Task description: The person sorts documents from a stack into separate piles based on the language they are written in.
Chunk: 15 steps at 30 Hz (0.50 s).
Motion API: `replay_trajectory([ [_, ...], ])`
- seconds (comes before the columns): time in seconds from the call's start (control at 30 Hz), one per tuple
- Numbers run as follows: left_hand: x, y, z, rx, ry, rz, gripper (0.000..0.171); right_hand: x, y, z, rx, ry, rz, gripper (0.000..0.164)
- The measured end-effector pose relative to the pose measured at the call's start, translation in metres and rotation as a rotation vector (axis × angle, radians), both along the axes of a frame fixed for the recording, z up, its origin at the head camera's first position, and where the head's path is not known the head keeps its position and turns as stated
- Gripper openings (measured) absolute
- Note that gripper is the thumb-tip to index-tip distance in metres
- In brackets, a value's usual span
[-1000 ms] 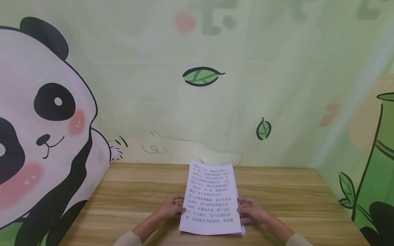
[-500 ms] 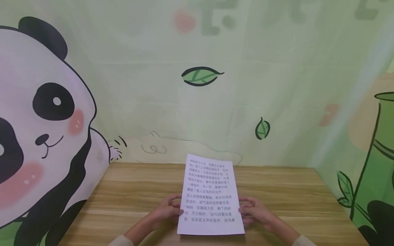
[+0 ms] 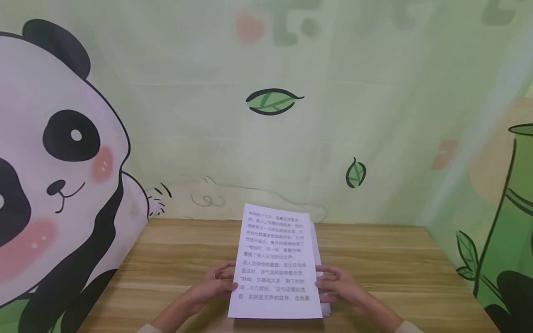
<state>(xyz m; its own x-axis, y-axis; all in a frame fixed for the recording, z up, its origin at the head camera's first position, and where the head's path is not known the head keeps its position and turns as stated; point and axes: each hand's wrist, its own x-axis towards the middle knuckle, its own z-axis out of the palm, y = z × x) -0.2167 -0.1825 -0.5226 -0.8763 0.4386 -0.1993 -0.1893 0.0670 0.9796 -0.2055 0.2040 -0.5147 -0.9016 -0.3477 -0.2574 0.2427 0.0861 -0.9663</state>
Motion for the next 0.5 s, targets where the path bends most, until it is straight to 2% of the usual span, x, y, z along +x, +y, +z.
replay_trajectory([
  [0.23,0.001,-0.015,0.000,0.009,0.004,0.006,0.067,-0.003,-0.013,0.001,-0.038,0.012,0.044,0.061],
  [0.5,0.011,-0.036,0.004,0.003,0.026,0.019,0.074,-0.006,-0.035,0.002,-0.040,-0.001,0.047,0.060],
])
